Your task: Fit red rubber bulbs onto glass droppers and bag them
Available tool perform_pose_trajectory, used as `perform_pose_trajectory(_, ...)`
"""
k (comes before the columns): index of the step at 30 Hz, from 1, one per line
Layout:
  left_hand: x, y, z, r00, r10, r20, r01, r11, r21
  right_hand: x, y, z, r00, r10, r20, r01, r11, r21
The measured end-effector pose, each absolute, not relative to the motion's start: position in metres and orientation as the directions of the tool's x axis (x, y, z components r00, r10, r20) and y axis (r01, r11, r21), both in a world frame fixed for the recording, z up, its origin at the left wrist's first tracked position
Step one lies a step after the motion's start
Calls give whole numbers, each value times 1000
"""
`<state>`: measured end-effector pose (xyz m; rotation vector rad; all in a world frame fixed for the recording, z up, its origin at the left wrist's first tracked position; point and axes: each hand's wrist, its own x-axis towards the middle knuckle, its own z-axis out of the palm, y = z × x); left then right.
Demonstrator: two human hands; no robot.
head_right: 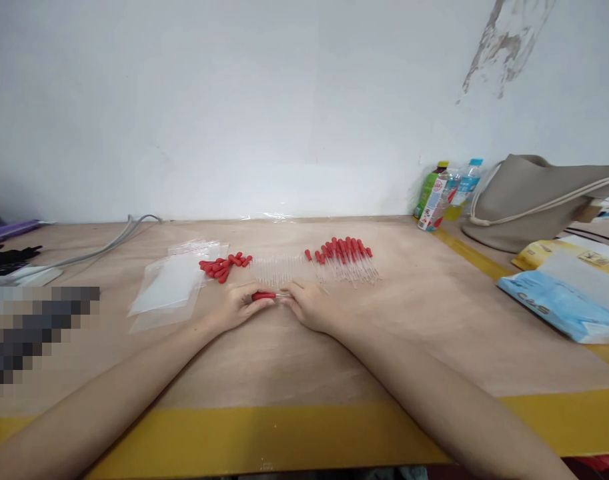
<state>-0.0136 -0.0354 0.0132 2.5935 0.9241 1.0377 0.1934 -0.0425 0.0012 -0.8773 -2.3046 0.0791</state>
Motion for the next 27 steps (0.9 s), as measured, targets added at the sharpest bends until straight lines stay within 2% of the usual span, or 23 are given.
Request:
perform_pose_trajectory(3,-17,-34,11,510,665,546,479,-747,461,200,-43,2,-528,596,605,555,782,-285)
perform_pose_trajectory(8,-17,-31,3,501,709,497,467,-704,534,200,-43,2,-513,549,660,630,763,-146)
perform_pose_trajectory(13,-16,-32,3,525,726,444,473,-683,557,198,-42,3,-554,556,619,652,752,-92)
perform_pose_trajectory(20,-16,-33,8,566,700,436,455,-706,542,202,-41,14,-634,578,513,656,754,-38)
perform_pose_trajectory(24,-16,-31,7,492,731,473,519,-682,514,209,-38,25,-674,591,443,670,742,29)
perform_pose_trajectory(27,-16,-29,4,384,749,541,619,-643,451,219,-31,30,-530,716,455,797,603,-21)
